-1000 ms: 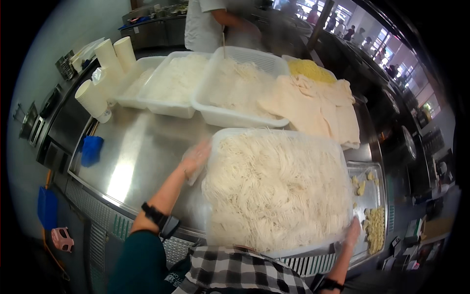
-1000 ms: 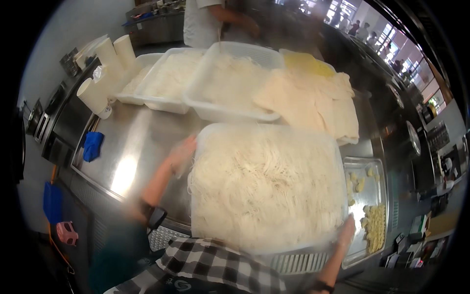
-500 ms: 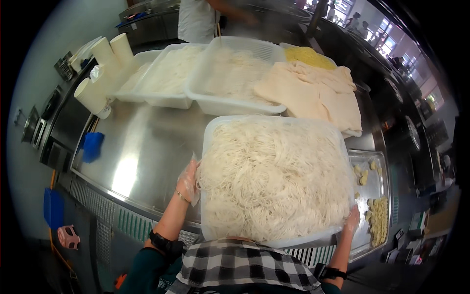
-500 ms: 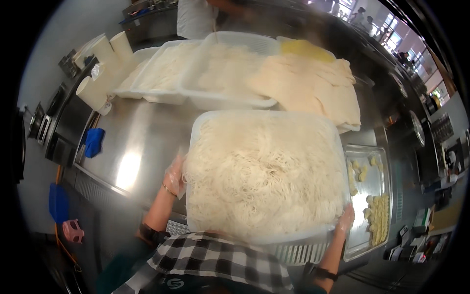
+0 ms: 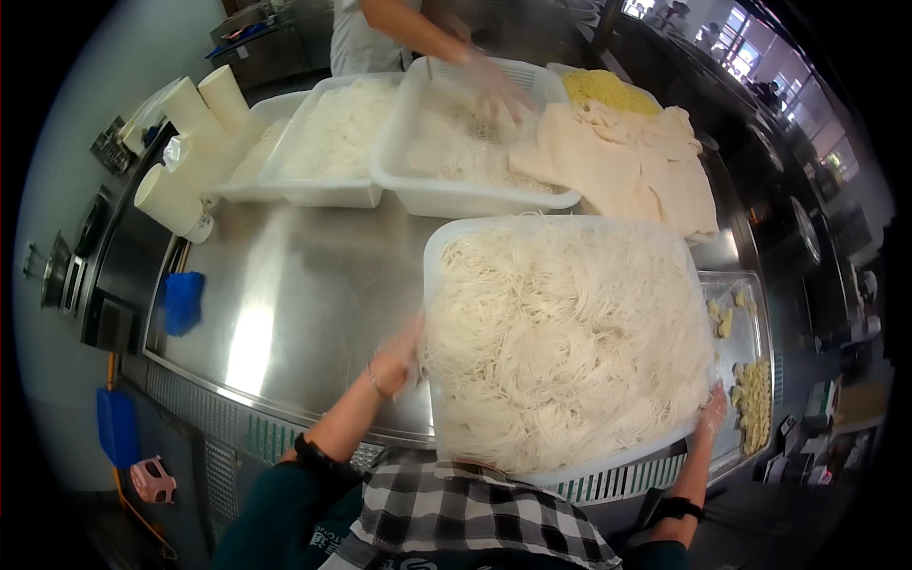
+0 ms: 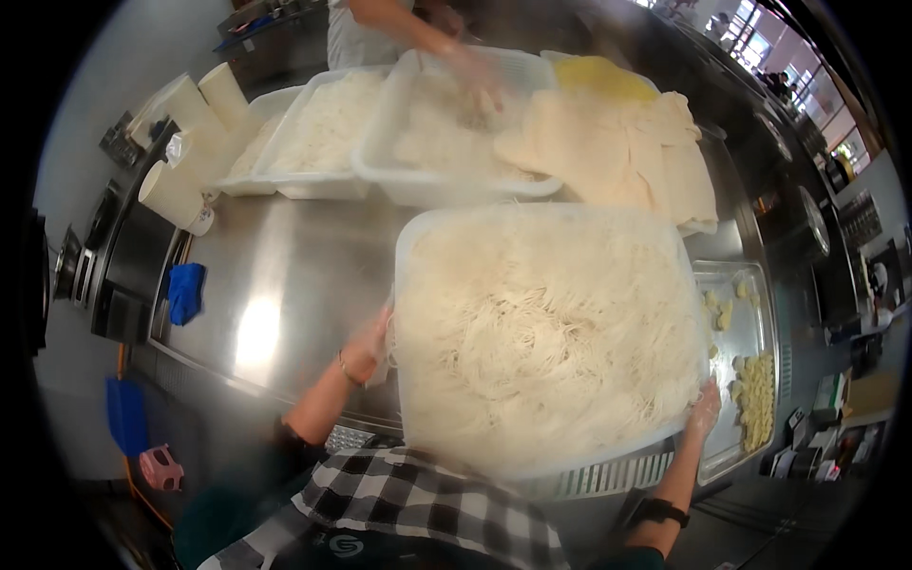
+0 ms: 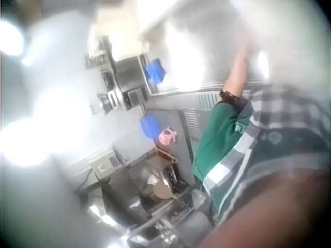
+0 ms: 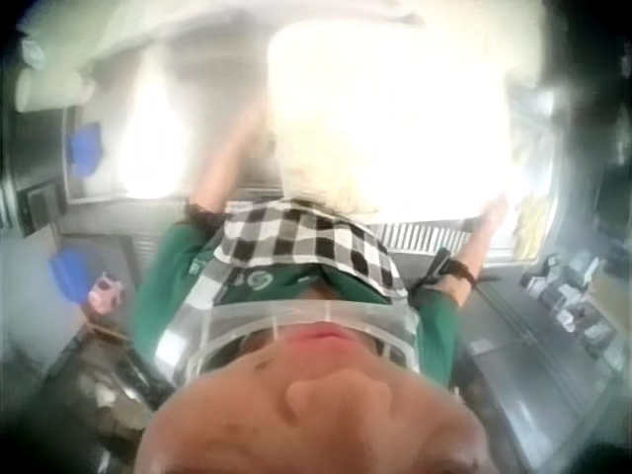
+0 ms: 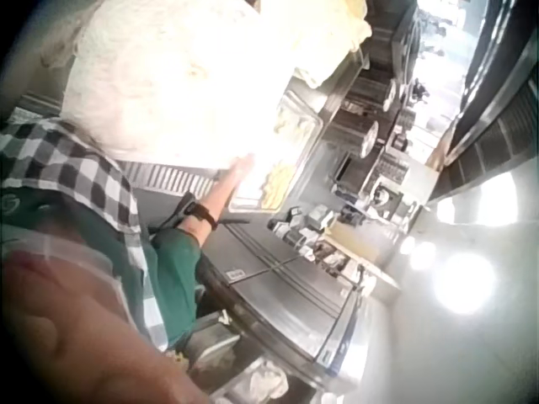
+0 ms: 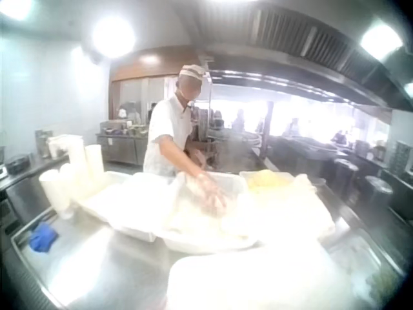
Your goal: Preparing and boiling different types of noodles in a commercial kitchen vat.
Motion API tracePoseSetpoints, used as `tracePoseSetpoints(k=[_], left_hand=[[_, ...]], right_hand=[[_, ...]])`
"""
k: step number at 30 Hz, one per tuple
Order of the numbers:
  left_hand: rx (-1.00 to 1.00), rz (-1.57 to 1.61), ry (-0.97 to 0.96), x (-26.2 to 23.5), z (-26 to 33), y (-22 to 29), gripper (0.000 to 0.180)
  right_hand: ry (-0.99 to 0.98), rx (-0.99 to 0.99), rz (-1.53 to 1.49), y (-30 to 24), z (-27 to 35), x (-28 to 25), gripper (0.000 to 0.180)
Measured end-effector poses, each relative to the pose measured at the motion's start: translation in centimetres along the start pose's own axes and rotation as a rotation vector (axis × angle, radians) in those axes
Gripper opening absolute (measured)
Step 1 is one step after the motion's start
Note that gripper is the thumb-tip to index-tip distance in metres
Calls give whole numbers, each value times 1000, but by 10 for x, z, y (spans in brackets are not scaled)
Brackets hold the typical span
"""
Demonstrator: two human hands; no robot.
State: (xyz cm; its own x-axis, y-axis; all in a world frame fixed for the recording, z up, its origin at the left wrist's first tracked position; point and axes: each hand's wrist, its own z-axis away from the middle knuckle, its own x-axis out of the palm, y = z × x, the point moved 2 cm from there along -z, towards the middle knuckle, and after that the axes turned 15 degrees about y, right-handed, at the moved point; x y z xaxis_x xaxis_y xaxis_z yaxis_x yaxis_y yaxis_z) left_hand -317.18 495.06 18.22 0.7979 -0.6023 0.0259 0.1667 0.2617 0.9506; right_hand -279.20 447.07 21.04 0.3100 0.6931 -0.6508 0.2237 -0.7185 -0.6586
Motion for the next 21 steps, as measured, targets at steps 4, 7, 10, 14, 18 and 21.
tracePoseSetpoints(k=[4, 7, 10, 14, 18, 21], left_hand=[[-510, 254, -167, 6, 46, 6, 44], [180, -202, -234, 1, 62, -15, 43], [144, -46, -161, 0, 64, -21, 37], [-406, 429, -56, 10, 69, -19, 34], [191, -187, -172, -12, 50, -87, 37], [414, -494, -240, -8, 63, -96, 42]], right_hand=[[2, 112, 31, 0, -5, 5, 46], [-1, 164, 87, 7, -7, 5, 46], [-10, 130, 91, -4, 1, 6, 47], [-59, 168, 179, -7, 1, 4, 46], [9, -10, 166, 0, -4, 9, 46], [-11, 90, 198, 10, -9, 12, 47]])
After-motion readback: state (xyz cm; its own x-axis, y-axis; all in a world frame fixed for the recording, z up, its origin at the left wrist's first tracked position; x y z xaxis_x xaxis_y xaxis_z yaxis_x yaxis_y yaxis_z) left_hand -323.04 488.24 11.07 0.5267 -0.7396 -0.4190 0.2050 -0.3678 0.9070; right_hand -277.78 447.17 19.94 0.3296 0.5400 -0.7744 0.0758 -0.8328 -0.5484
